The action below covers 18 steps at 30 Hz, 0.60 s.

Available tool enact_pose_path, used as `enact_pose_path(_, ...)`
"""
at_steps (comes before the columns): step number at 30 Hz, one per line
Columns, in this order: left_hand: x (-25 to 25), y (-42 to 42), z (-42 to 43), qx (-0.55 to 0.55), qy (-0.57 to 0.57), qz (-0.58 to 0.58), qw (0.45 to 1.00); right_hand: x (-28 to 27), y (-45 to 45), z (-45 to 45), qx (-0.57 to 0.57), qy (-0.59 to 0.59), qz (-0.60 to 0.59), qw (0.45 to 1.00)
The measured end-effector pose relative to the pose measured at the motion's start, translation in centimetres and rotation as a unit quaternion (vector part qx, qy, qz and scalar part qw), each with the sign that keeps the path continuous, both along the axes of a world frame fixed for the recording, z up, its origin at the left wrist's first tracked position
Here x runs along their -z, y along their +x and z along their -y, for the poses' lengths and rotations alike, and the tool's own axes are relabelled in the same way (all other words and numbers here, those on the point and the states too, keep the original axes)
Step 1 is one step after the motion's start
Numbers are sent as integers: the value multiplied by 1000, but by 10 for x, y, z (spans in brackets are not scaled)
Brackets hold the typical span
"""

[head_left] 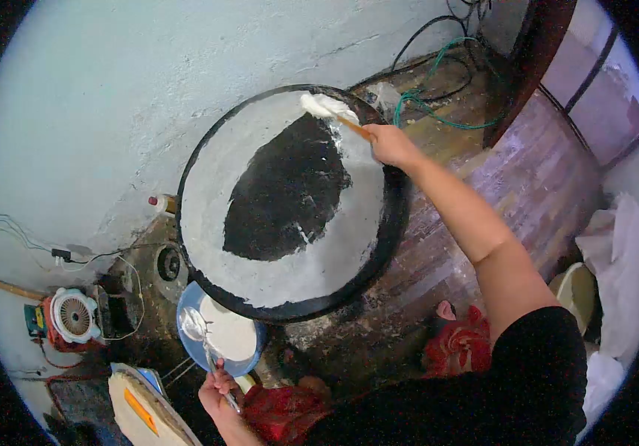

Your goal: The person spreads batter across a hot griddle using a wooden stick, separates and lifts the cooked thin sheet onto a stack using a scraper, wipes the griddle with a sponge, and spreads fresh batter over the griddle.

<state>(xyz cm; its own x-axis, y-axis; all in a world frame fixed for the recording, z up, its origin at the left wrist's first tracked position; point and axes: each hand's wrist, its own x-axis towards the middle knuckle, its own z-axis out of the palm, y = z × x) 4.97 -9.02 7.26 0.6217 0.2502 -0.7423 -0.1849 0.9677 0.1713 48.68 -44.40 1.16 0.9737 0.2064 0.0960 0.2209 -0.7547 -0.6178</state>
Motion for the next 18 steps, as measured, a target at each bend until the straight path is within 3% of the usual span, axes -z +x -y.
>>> enact_pose_path(1,-1,-3,-1,-1,-1,-12,1000,6,-6,5,-14,71,-34,997)
enact_pose_path(4,10,-14,-11,46,69,40,996,4,-16,17,84,20,29,996)
enact_pose_path(5,12,-18,-14,46,68,44,996,6,-21,9,54,-44,22,997)
enact_pose_path(6,9,-16,-11,37,50,47,997,11,-32,0,10,25,29,999)
enact_pose_path(8,9,-20,-11,28,30,52,998,-20,-49,-16,45,198,-283,937)
enact_pose_path(9,12,-22,-14,45,23,73,996,-13,-45,-14,44,198,-281,938)
enact_pose_path(11,14,-26,-18,58,19,97,993,14,-26,-11,73,171,-78,979)
enact_pose_path(12,14,-29,-18,54,22,95,994,16,-27,-18,70,171,-77,980)
enact_pose_path(14,14,-32,-18,48,26,88,995,24,-32,-32,-13,20,48,999)
enact_pose_path(16,13,-35,-15,41,31,90,995,-12,-65,-58,25,76,-128,989)
enact_pose_path(18,13,-36,-14,34,44,94,994,-15,-75,-63,10,31,-125,992)
